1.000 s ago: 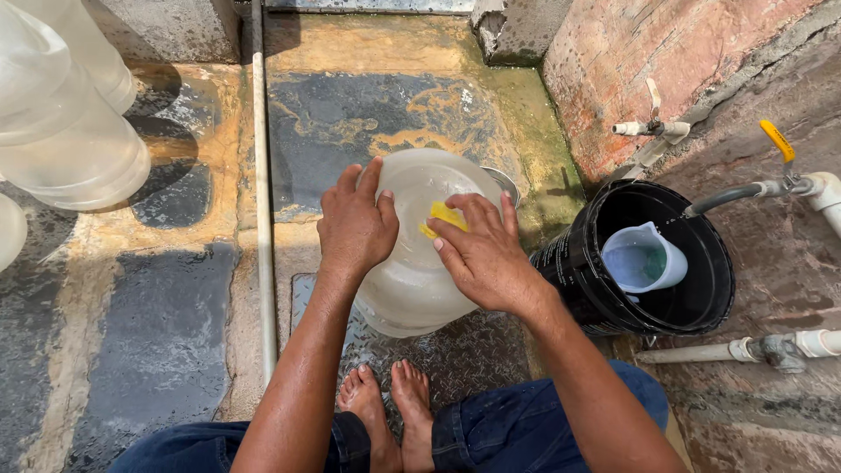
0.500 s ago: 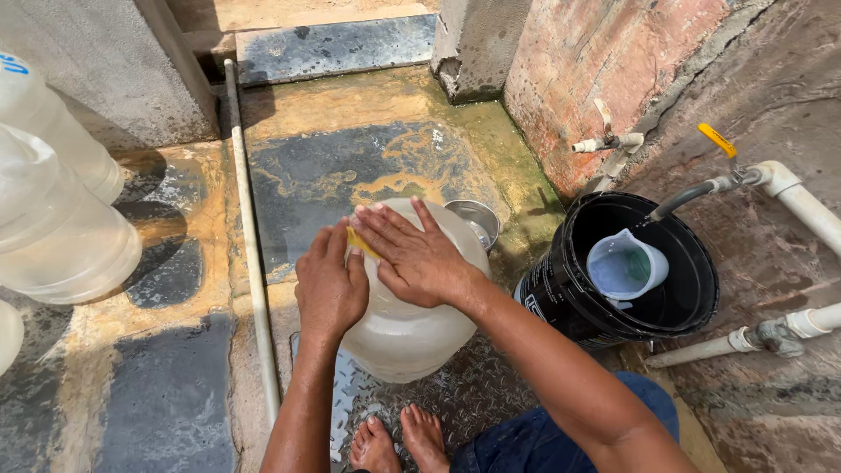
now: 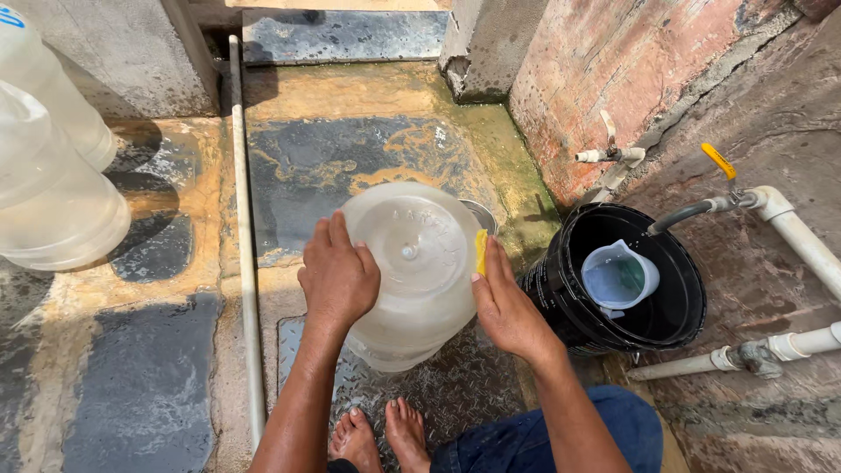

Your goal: The person scrubs the exterior of large plastic water jugs using a yellow sponge and soapy water, then rinses them with water poured from a pitcher.

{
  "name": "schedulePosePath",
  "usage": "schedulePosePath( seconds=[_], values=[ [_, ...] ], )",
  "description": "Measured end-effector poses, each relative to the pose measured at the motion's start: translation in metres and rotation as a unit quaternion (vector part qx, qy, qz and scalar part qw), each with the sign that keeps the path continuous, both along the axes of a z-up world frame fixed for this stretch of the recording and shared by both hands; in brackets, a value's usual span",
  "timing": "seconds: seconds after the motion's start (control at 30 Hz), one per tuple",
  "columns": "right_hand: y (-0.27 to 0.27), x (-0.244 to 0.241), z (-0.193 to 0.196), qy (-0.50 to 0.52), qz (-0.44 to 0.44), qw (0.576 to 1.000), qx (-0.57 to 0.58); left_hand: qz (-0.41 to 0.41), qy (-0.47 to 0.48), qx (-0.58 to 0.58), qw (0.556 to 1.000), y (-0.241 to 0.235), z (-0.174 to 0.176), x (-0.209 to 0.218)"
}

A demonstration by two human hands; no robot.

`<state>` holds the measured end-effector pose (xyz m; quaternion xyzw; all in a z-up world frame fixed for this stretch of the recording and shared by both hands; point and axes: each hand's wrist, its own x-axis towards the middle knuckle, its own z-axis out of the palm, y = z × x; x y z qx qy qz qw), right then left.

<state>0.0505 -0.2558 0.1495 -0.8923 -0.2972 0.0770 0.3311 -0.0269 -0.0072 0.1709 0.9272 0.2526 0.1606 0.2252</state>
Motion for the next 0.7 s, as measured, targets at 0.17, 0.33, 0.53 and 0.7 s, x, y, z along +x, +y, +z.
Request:
schedulePosePath(
  seconds=[0.17, 0.33, 0.53, 0.7],
  values=[
    [0.01, 0.035, -0.002, 0.002, -0.03, 0.997, -0.077, -0.056, 0.152, 0.058, 0.985, 0.009, 0.035, -0.012],
    [0.076, 0.043, 0.015, -0.112, 0.008, 0.969, -0.22, -0.139, -0.022, -0.134, 0.981, 0.012, -0.009, 0.006],
    [0.147, 0.011, 0.025, -0.164, 0.212, 0.952, -0.147, -0.058, -0.005, -0.212, 0.975, 0.026, -0.017, -0.009],
    [0.103, 0.029, 0.036, -0.139, 0.087, 0.954, -0.252, -0.023, -0.05, -0.197, 0.979, 0.032, -0.029, -0.018]
  ],
)
